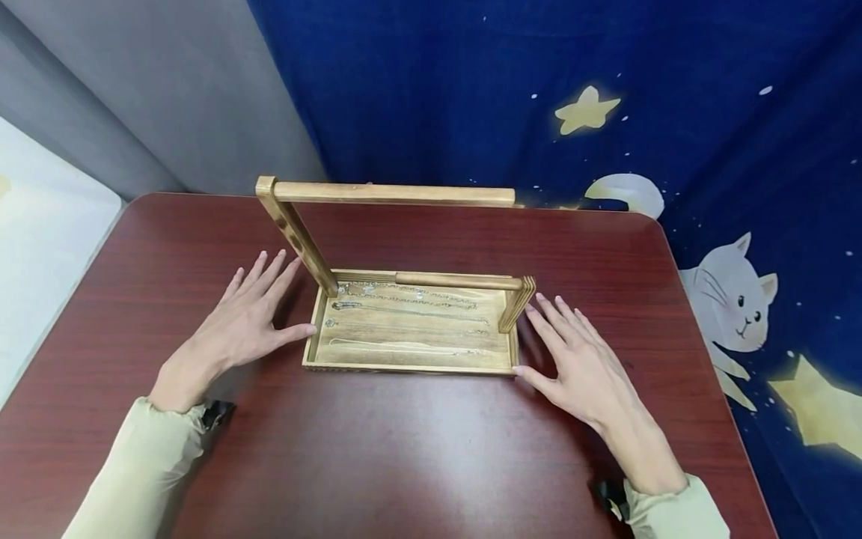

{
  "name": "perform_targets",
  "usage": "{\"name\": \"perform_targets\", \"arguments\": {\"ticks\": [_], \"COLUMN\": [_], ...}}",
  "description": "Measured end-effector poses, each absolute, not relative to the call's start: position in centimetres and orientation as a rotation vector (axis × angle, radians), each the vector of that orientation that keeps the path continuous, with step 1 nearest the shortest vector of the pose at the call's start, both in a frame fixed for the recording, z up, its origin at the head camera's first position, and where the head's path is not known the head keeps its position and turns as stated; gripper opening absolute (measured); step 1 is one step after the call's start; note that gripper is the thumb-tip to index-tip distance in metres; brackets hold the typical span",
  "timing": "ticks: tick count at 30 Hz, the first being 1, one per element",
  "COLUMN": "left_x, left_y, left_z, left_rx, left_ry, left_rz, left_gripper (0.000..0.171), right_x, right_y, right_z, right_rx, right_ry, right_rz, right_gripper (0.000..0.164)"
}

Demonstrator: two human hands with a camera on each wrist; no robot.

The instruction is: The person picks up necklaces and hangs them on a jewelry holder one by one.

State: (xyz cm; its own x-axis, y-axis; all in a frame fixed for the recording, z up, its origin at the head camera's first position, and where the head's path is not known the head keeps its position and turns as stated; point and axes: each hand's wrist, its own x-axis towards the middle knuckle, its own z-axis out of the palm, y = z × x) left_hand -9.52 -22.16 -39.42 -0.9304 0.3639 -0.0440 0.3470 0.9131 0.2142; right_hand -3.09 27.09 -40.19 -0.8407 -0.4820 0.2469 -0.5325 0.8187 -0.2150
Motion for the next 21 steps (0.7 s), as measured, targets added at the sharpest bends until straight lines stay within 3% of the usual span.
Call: {"name": "perform_targets", "arguments": {"ticks": [21], "left_x": [-10.9], "left_y": [-21.2], "left_z": [-39.8], "left_rx": [0.693], "left_ry": [2.978], "left_rz": [0.478], "left_gripper": [0.102], "right_x": [-2.2], "right_y": [25.7], "right_z": [-39.6], "right_rx": [0.777], "right_ry": [-2.683], "right_rz": [0.462], "right_gripper": [0.057]}}
